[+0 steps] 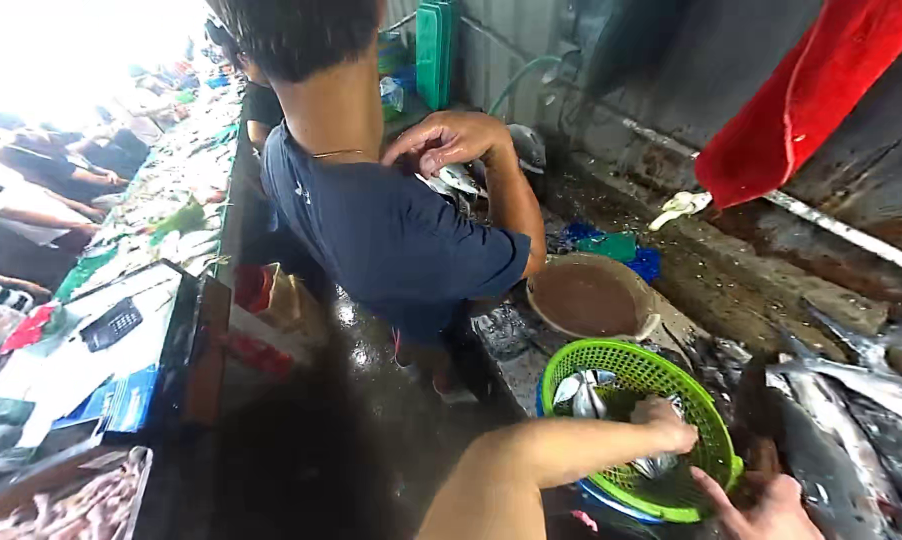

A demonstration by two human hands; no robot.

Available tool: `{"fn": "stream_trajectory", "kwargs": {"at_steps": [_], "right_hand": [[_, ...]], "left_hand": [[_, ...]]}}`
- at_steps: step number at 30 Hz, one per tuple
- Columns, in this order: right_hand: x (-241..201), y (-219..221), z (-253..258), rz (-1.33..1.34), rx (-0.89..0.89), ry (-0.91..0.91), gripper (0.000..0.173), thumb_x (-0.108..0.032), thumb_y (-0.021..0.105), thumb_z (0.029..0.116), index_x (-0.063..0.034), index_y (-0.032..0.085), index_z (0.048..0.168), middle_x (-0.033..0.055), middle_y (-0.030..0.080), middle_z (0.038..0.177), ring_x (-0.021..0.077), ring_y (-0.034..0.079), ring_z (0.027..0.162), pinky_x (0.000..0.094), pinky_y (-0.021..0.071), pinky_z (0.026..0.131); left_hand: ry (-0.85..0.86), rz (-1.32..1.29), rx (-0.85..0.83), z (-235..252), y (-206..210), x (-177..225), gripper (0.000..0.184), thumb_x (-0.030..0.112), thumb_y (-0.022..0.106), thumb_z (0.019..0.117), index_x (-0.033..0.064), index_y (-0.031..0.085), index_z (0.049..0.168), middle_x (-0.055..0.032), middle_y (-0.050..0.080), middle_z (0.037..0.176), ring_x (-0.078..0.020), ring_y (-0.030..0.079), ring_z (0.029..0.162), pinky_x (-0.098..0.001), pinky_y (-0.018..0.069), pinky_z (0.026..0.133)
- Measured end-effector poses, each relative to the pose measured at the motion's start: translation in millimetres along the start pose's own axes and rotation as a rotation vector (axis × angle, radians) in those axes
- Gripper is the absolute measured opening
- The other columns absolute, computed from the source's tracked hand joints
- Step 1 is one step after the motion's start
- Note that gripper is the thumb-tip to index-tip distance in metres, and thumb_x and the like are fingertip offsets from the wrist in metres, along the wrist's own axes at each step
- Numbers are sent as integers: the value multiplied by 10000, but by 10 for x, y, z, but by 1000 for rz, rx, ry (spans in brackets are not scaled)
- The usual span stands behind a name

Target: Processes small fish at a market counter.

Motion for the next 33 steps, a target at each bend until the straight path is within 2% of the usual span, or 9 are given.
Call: {"fn": "stream_trajectory", "kwargs": {"at_steps": [5,7,8,10,11,20,26,29,33], "right_hand": [[188,41,168,275,203,35,408,40,496,1024,203,447,1395,339,532,1384,273,570,1151,268,401,1039],[1309,203,1076,390,337,-397,373,40,449,1034,270,422,1326,371,581,1150,227,623,964,252,499,898],[2113,297,1879,466,357,-818,363,-32,438,1043,269,447,1245,272,600,940,148,640,783,218,552,710],[2908,475,2652,753,410,-697,302,-196,509,1051,23,646,1206,-9,643,784,27,577,593,218,522,537],[3022,487,2711,808,427,-562,267,-219,541,1027,-39,705,1136,-44,655,738,31,564,548,242,521,506],[3233,467,2617,900,280,-373,230,-77,607,825,-60,782,973,74,760,885,157,681,701,344,569,595],[3274,614,2589,488,875,-349,247,-205,722,880,-64,663,1073,-16,692,753,81,652,621,311,574,590],[3340,809,2613,329,1137,-618,100,-97,686,927,-39,747,979,59,760,900,118,732,812,308,627,736],[3275,927,2617,418,798,-582,292,-125,521,1004,-74,767,1152,172,662,1236,221,643,1148,368,548,989]], "left_hand": [[91,-727,-36,-51,-6,-191,542,259,746,960,19,530,1396,-185,687,1116,-241,718,833,-406,623,762],[267,-667,-70,-214,-27,-148,454,150,733,958,0,569,1354,-178,704,1031,-199,683,710,-364,604,677],[363,-528,-67,-290,-27,-117,447,102,728,944,-12,579,1349,-192,696,1032,-211,681,743,-384,603,710],[567,-159,-35,-458,2,-56,433,80,744,903,-25,638,1310,-212,710,1140,-279,703,1006,-476,579,924],[651,6,-19,-527,19,-30,392,104,719,920,-18,651,1286,-215,707,1168,-313,689,1089,-515,553,983],[593,468,-101,-642,103,16,510,417,589,1034,-28,599,1282,-219,699,1110,-348,691,1083,-513,549,982],[495,329,-114,-652,188,-23,509,466,545,1046,-20,657,1150,-174,696,971,-291,695,946,-477,560,893],[499,253,-83,-603,222,-61,490,464,545,1043,-4,666,1122,-139,683,921,-252,681,877,-450,564,852],[471,220,-85,-518,196,-74,472,455,536,1048,1,662,1064,-107,659,845,-226,666,806,-438,565,808]]}}
Point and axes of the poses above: each hand's wrist, its own z-axis towards the middle knuckle, its own y-axis out of the palm, x = y × z, the point moved 2 cm from there along z, towards the middle knuckle
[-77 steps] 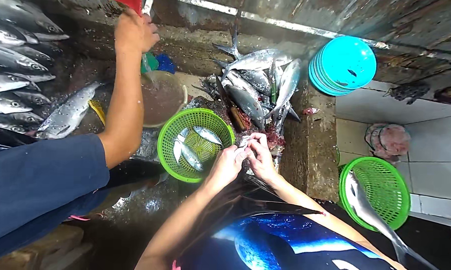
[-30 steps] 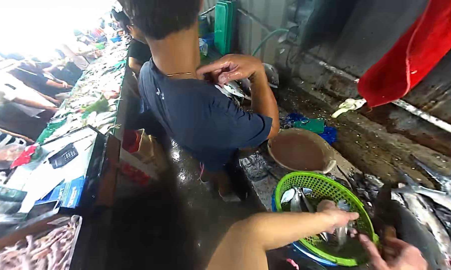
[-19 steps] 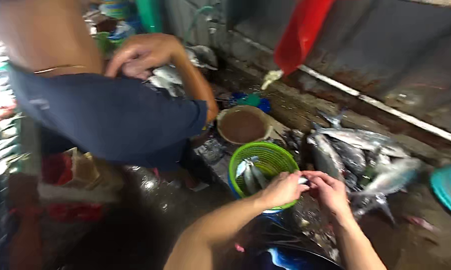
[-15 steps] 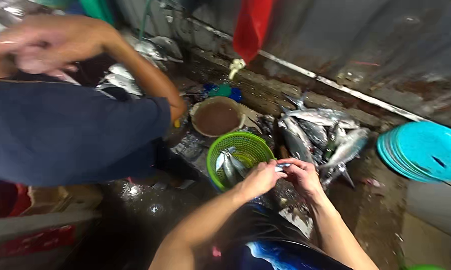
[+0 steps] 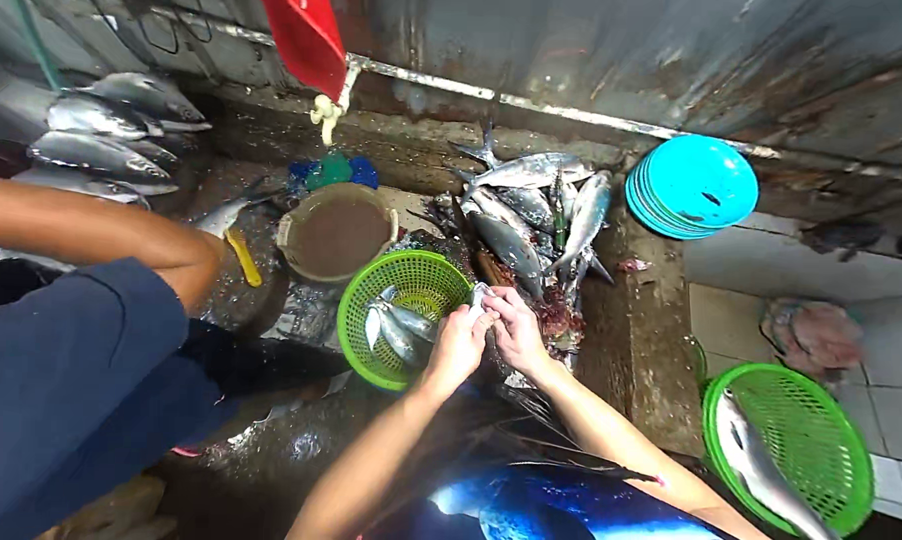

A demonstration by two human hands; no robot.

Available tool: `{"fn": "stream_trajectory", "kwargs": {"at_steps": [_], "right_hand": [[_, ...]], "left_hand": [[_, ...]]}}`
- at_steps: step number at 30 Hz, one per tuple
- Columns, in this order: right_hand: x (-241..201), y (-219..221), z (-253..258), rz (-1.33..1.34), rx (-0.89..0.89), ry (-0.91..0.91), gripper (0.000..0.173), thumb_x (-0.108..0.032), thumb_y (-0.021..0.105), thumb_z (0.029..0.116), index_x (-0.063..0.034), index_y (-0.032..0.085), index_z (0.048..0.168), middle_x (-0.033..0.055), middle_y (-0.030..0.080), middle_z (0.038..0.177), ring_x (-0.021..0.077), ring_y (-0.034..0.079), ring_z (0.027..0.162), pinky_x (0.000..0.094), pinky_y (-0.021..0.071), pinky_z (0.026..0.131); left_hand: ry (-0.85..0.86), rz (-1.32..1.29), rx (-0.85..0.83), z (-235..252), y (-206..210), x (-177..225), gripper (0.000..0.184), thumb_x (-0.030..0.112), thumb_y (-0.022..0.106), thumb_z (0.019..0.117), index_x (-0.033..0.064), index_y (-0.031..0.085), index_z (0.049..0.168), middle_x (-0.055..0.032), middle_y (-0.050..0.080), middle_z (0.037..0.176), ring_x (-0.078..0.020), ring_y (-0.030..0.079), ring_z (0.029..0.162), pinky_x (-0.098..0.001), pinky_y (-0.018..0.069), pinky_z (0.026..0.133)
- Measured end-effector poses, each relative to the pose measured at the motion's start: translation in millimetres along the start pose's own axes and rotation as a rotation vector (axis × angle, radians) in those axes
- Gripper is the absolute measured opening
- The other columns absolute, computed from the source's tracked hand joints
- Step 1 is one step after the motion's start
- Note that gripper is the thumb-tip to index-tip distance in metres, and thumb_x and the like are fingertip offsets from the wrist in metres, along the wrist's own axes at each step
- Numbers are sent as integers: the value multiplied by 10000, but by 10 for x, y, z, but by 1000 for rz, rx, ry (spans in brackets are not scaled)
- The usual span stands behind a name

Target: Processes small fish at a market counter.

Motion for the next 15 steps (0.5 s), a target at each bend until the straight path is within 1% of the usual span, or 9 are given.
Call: {"fn": "stream_trajectory", "kwargs": {"at_steps": [1,2,4,6,9,10,12,15], "right_hand": [[-8,6,-13,89,-45,88,290,-167,531,1018,-81,763,1170,161,620,1282,205,597,1202,352,517,1032],[-13,14,-31,157,-39,150,262,-186,564,1013,-85,770,1138,143,608,1283,189,579,1209,338,511,1033],[-10,46,-84,199,31,215,195,-192,613,984,-92,772,1035,124,603,1232,174,581,1163,315,525,981],[1,73,-127,166,92,223,170,-192,616,978,-95,756,973,110,588,1194,173,574,1131,312,524,955],[2,58,-132,109,81,195,193,-192,575,988,-103,728,911,101,558,1207,191,541,1162,357,484,1007],[3,51,-130,103,61,177,217,-190,540,998,-101,705,888,103,547,1206,197,529,1166,362,474,1011],[16,34,-123,119,17,145,261,-185,468,1018,-88,656,864,107,527,1190,204,508,1166,352,460,1005],[31,-48,-126,165,-76,145,289,-198,422,1023,-71,623,859,112,525,1182,214,489,1192,362,437,1027]], "left_hand": [[-2,-34,-7,29,14,-57,465,459,541,1043,11,661,1020,-86,643,797,-209,653,752,-426,567,766],[-5,-72,-20,51,37,-117,461,467,547,1040,22,655,988,-65,625,757,-191,635,700,-409,564,720],[-5,-126,-44,67,84,-185,443,453,556,1039,29,651,955,-43,597,706,-170,603,628,-385,551,646],[-5,-140,-54,67,115,-197,425,437,568,1039,32,644,937,-34,575,680,-160,580,595,-371,535,615],[-1,-144,-72,65,133,-207,426,450,589,1029,41,639,919,-25,564,663,-147,564,570,-357,526,589],[7,-131,-83,60,131,-204,432,458,595,1025,42,637,916,-23,567,669,-145,569,578,-355,529,596],[38,-83,-105,47,109,-174,445,470,596,1019,40,642,911,-27,581,695,-149,588,626,-363,535,644],[70,47,-201,14,37,-84,479,486,554,1034,23,645,952,-69,604,763,-192,615,722,-412,542,730]]}}
Point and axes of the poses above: each hand's wrist, its own z-axis towards the middle knuckle, its own y-axis out of the palm, x = y × z, the point moved 2 cm from there along z, towards the middle knuckle
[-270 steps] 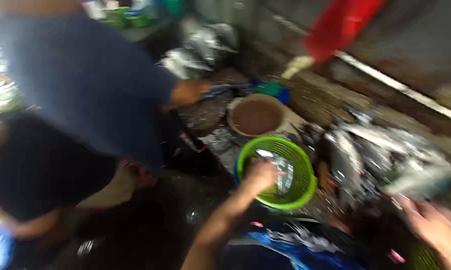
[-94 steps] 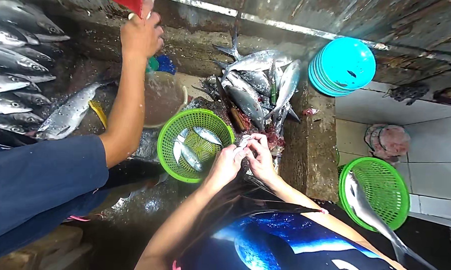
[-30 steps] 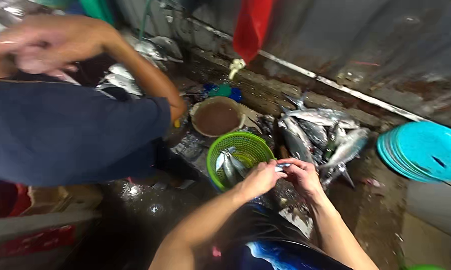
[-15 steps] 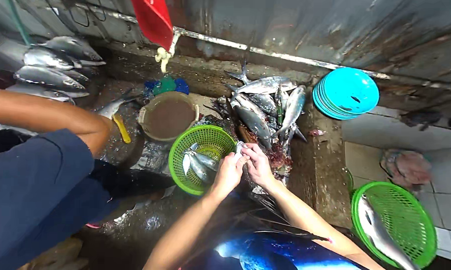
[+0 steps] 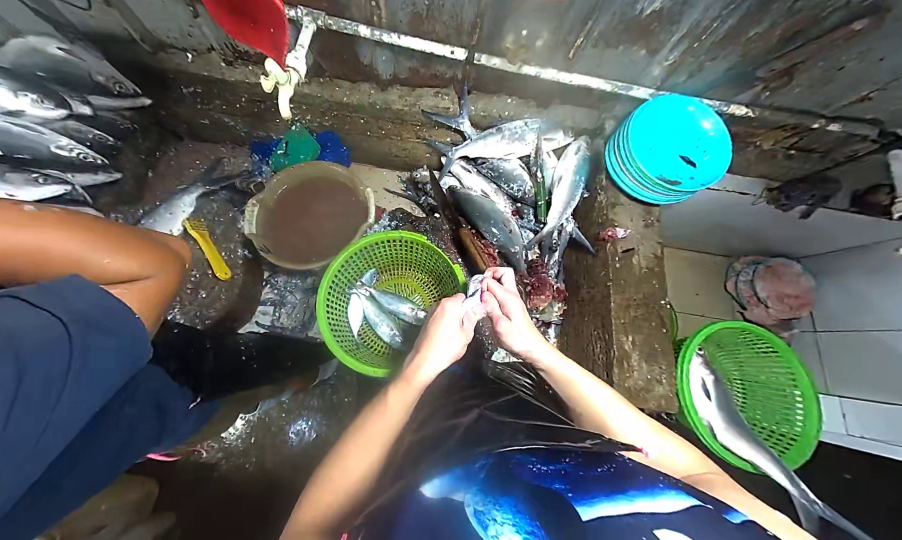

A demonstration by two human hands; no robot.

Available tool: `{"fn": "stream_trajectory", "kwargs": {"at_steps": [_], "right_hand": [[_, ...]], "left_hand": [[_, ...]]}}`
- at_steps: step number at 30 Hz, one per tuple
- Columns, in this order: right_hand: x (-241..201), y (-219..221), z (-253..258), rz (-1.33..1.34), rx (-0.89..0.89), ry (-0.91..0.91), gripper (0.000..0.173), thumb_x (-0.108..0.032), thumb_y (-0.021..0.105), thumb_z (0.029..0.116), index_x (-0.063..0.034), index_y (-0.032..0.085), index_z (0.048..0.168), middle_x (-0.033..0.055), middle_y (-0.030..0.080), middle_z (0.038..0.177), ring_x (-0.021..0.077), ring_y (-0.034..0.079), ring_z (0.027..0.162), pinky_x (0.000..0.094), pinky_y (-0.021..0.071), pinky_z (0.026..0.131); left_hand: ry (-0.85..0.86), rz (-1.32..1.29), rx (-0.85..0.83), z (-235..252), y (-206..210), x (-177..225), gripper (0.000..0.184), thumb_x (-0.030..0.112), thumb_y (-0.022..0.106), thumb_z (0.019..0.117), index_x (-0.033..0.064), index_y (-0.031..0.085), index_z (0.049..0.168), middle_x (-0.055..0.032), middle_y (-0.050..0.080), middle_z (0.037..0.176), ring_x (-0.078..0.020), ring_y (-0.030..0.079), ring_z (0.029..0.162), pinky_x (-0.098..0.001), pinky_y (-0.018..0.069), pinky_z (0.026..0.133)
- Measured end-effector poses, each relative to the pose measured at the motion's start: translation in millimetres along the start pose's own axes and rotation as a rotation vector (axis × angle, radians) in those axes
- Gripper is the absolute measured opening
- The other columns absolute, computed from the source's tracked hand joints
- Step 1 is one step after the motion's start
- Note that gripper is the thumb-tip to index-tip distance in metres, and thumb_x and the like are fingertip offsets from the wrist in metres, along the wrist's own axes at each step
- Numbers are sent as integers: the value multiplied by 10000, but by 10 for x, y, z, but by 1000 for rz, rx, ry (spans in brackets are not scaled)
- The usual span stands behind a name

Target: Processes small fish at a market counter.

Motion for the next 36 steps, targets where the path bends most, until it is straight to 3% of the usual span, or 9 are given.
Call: {"fn": "stream_trajectory", "kwargs": {"at_steps": [8,14,17,19,21,24,26,32,36], "right_hand": [[64,-269,-138,295,-398,110,340,-176,384,1063,-12,681,1044,75,534,1258,116,518,1190,293,458,1029],[239,-663,-251,603,-430,258,371,-408,480,1027,-132,728,1024,13,633,1248,167,612,1149,389,542,966],[503,-1145,-206,188,-246,385,399,-350,412,1059,-89,689,1176,78,689,1201,199,669,1074,409,581,892],[693,-1396,-162,-420,-179,464,436,-404,510,1060,-74,647,1309,182,600,1351,331,591,1233,564,501,1013],[768,-1445,-161,-642,-128,529,629,-490,627,996,-64,537,1451,273,499,1459,463,558,1273,692,452,1026],[617,-1162,-119,-413,-75,519,409,-374,618,1027,-82,636,1312,141,719,1150,266,717,1021,525,578,935],[441,-783,-69,-210,-165,526,330,-335,544,1069,-70,678,1212,113,740,1037,224,735,912,475,612,867],[-48,86,155,-158,-326,567,549,-556,643,971,-34,657,1141,146,700,937,284,696,885,551,564,844],[-490,-171,245,-18,-38,326,366,-413,721,949,-86,629,1087,62,696,915,168,699,802,419,603,722]], "left_hand": [[48,261,-250,-190,-129,67,535,491,496,1062,-22,644,1024,-160,651,887,-291,660,866,-489,543,834],[177,265,-297,-275,-465,-245,505,442,472,1079,-14,669,993,-145,646,820,-269,649,788,-493,545,778],[109,254,-118,-338,-724,-419,405,410,573,1048,37,673,1172,-151,706,998,-278,696,947,-531,562,888],[86,313,76,-424,-949,-525,525,426,659,997,120,578,1415,-142,652,1269,-306,620,1195,-562,507,1037],[-45,428,387,-524,-1199,-644,725,479,708,949,66,481,1499,-238,551,1420,-458,497,1324,-674,416,1074],[-448,490,590,-677,-1451,-921,836,511,730,919,-47,455,1476,-354,431,1482,-572,361,1399,-760,336,1082],[-562,455,519,-708,-1452,-1079,610,446,725,946,-67,637,1266,-347,556,1352,-524,468,1339,-701,369,1099],[-353,236,808,-784,-1186,-863,441,75,656,911,-43,559,1324,-253,499,1438,-397,521,1312,-580,462,1072],[22,76,1022,-1053,-1270,-519,415,216,618,929,12,541,1282,-148,571,1379,-207,593,1220,-414,526,997]]}}
Point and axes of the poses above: each hand's wrist, its own z-axis towards the middle knuckle, its own y-axis out of the palm, x = y × z, the point moved 2 cm from there along z, towards the middle knuckle
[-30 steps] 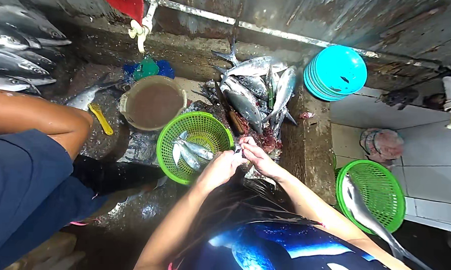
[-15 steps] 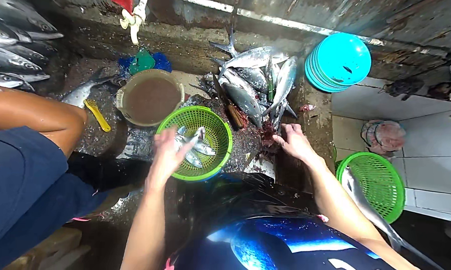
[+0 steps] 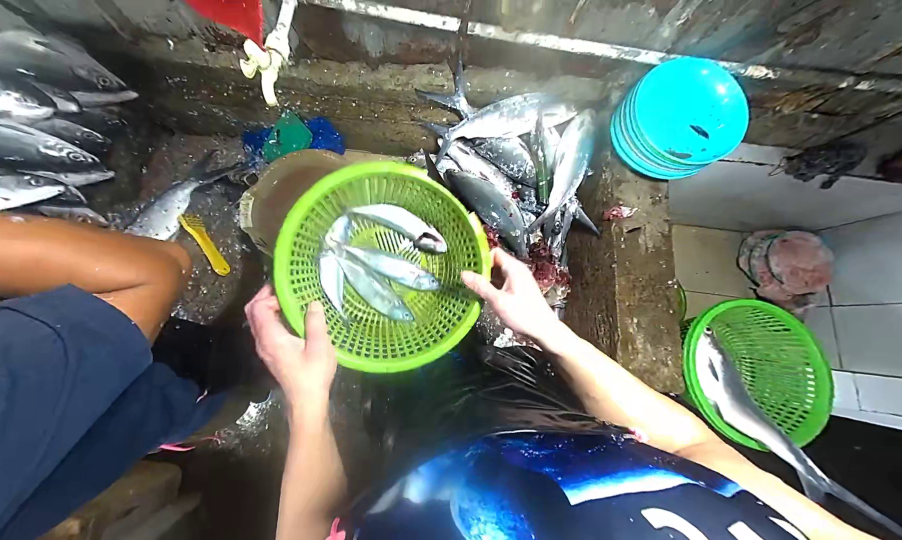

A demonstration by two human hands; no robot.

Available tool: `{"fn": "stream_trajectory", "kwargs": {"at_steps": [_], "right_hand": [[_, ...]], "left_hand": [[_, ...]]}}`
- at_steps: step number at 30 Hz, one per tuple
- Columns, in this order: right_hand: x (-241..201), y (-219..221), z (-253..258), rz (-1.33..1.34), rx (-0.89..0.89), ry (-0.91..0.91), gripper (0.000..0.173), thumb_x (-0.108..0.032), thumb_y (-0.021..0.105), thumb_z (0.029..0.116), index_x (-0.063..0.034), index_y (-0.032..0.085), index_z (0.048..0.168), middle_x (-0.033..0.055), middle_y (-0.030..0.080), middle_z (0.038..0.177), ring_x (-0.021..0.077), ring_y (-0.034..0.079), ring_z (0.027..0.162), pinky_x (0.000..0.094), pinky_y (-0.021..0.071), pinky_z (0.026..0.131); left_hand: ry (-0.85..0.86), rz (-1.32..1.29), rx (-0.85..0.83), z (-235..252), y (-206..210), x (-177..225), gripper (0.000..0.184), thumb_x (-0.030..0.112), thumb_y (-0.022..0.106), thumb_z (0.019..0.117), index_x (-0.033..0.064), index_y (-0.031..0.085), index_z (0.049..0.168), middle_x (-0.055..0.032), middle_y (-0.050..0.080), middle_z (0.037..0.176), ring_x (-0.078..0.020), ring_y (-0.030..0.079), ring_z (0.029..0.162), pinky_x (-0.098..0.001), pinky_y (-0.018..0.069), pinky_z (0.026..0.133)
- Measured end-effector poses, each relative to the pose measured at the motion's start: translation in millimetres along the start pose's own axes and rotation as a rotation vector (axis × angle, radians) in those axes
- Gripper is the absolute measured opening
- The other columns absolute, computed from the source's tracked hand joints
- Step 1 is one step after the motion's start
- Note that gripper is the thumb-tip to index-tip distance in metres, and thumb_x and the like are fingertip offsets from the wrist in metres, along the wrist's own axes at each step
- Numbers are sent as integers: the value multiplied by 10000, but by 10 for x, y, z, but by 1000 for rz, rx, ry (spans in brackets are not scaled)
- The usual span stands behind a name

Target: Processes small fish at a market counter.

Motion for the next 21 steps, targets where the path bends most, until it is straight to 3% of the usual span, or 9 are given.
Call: {"fn": "stream_trajectory", "kwargs": {"at_steps": [1,3,5,8,10,13,17,19,21], "right_hand": [[-46,-44,-11,46,69,-55,321,-369,713,960,-99,626,1111,51,704,937,153,704,806,397,612,708],[8,-42,-4,169,199,-84,262,-241,682,987,-115,620,1209,75,720,1019,183,724,839,406,630,702],[37,-62,-1,338,303,-38,305,-48,644,939,-108,630,1237,116,721,1052,236,726,853,442,628,687],[-9,-238,44,585,384,147,395,84,626,792,-77,616,1153,128,697,1013,243,702,856,467,605,688],[61,-368,73,753,459,262,460,121,625,740,-57,602,1163,129,694,1059,236,699,894,462,613,724],[155,-600,147,918,611,285,446,125,633,755,-36,593,1169,129,684,1049,227,698,902,448,621,765],[446,-860,384,866,770,258,436,112,650,750,-23,588,1160,135,676,1036,234,694,910,455,623,774],[562,-947,559,810,846,275,456,119,673,686,-27,590,1110,140,656,1021,242,672,899,468,610,747],[642,-984,745,821,919,263,408,118,684,677,-27,579,1043,147,639,997,252,653,884,475,603,733]], "left_hand": [[34,-63,8,-11,-1,56,440,272,634,940,29,532,1293,-116,616,1254,-163,636,1120,-379,561,934],[26,-204,-97,23,92,111,430,338,652,979,82,527,1300,-55,657,1130,-115,686,1012,-344,613,858],[-9,-314,-258,80,227,128,436,362,605,1012,101,544,1356,-47,683,1160,-125,689,1040,-353,607,891],[-33,-232,-374,102,323,71,519,448,526,1035,147,531,1458,-47,657,1300,-128,667,1123,-370,585,934],[-4,-201,-386,115,326,-17,497,436,505,1043,139,562,1438,-53,599,1428,-161,648,1199,-405,589,964],[-30,-154,-320,105,293,-154,476,390,534,1033,91,583,1401,-104,645,1336,-168,687,1097,-388,605,906],[-95,-122,-267,59,249,-299,437,323,596,1017,72,591,1375,-124,675,1227,-140,702,965,-327,606,822],[-104,-101,-272,51,253,-356,440,332,612,1009,75,601,1366,-137,660,1250,-148,698,1002,-332,607,837],[-96,-57,-295,41,275,-403,439,347,621,1004,90,611,1359,-142,646,1283,-165,696,1037,-358,611,846]]}}
Point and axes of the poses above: each hand's wrist, its own z-axis towards the middle knuckle, its own y-axis out of the palm, x = y × z, the point moved 2 cm from there along z, towards the middle knuckle
